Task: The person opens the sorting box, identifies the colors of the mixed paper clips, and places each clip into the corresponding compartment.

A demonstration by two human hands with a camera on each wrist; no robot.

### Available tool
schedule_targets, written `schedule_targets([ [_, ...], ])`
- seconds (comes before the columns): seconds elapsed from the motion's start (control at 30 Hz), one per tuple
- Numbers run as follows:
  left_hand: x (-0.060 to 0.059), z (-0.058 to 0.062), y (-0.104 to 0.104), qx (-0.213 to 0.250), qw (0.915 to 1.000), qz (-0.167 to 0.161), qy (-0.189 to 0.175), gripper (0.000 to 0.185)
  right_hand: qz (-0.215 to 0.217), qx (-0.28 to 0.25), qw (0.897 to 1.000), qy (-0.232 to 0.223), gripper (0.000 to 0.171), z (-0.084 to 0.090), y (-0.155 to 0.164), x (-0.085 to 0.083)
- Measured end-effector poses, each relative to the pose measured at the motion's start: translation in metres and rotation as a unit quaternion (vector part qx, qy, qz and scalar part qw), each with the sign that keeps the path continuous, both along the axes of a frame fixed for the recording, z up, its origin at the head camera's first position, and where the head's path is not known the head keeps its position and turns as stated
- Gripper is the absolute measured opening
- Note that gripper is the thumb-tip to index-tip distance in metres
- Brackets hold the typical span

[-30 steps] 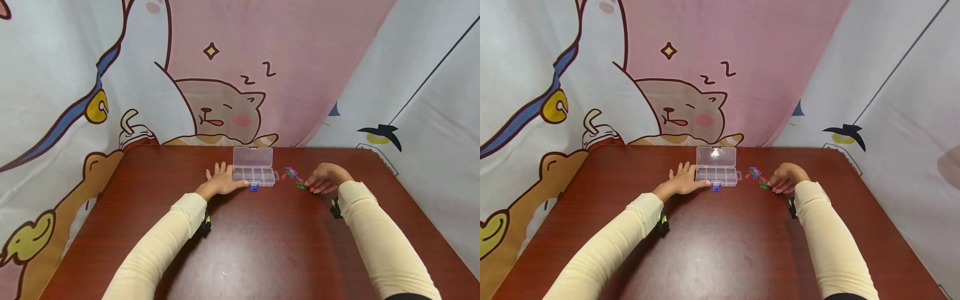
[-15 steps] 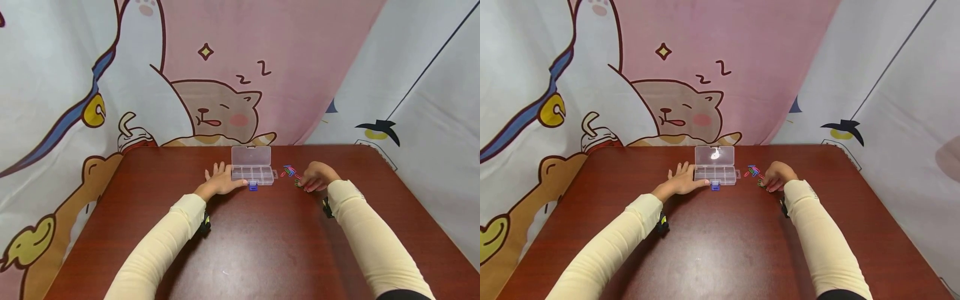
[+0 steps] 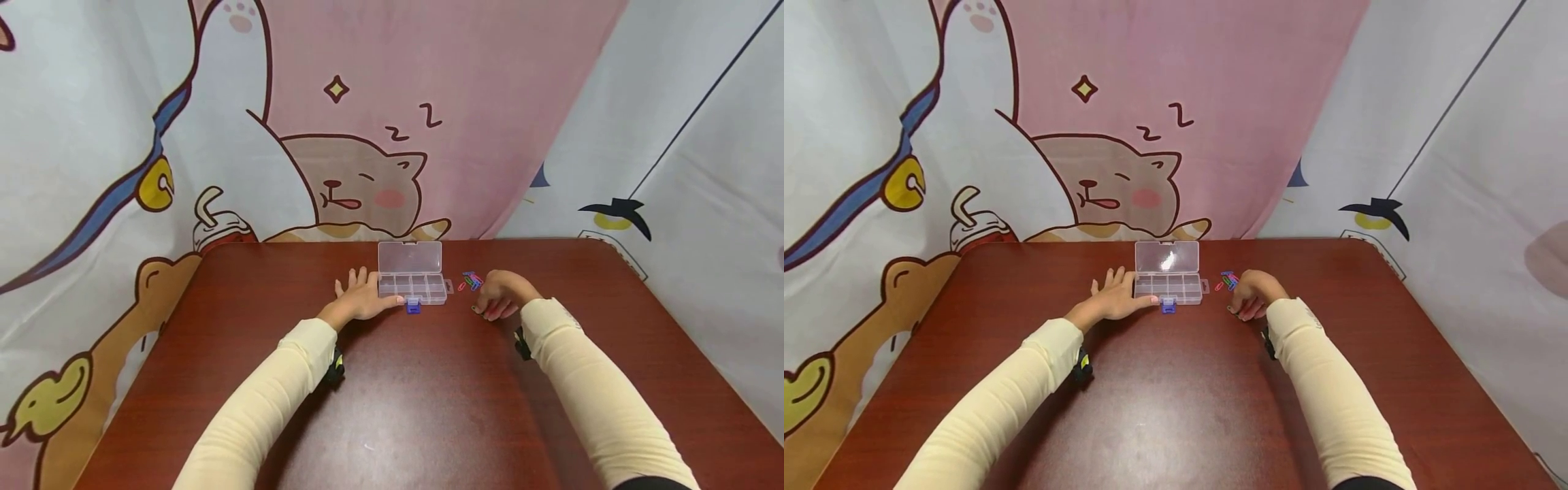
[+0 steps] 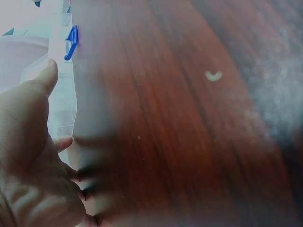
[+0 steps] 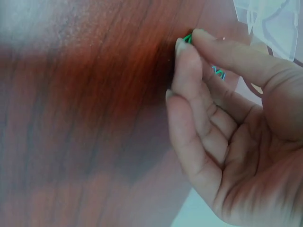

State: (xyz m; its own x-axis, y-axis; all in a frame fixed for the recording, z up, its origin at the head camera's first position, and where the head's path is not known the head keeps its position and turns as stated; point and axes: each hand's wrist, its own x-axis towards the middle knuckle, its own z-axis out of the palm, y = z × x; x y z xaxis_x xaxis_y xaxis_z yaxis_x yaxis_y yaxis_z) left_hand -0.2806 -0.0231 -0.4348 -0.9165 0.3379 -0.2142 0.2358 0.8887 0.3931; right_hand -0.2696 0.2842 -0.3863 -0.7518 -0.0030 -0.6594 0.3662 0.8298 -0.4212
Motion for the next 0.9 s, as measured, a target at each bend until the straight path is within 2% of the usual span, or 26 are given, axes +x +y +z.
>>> schedule_targets([
  [0.2,0.0,-0.002,0.0,0.0,1.0,-0.003,-0.002,0.098,-0.033,-0.053,0.998,-0.006,0.018,-0.012,0.011,0.001],
  [0.33,0.0,-0.001,0.0,0.0,1.0,-0.003,-0.003,0.098,-0.059,-0.106,0.992,-0.022,0.017,-0.014,0.017,-0.001],
  [0.47,-0.001,0.0,0.0,0.0,1.0,-0.003,-0.003,0.098,-0.098,-0.175,0.979,-0.035,0.015,-0.018,0.019,-0.005],
  [0.73,0.001,0.001,-0.001,0.001,1.0,-0.001,-0.001,0.098,-0.16,-0.281,0.946,-0.016,0.016,-0.019,0.001,-0.016],
  [0.8,0.001,0.002,0.0,0.002,1.0,-0.001,-0.001,0.098,-0.166,-0.289,0.943,-0.012,0.02,-0.017,-0.006,-0.017],
  [0.9,0.002,0.002,0.0,0.001,1.0,-0.002,-0.001,0.097,-0.165,-0.29,0.943,-0.01,0.025,-0.017,-0.015,-0.019],
])
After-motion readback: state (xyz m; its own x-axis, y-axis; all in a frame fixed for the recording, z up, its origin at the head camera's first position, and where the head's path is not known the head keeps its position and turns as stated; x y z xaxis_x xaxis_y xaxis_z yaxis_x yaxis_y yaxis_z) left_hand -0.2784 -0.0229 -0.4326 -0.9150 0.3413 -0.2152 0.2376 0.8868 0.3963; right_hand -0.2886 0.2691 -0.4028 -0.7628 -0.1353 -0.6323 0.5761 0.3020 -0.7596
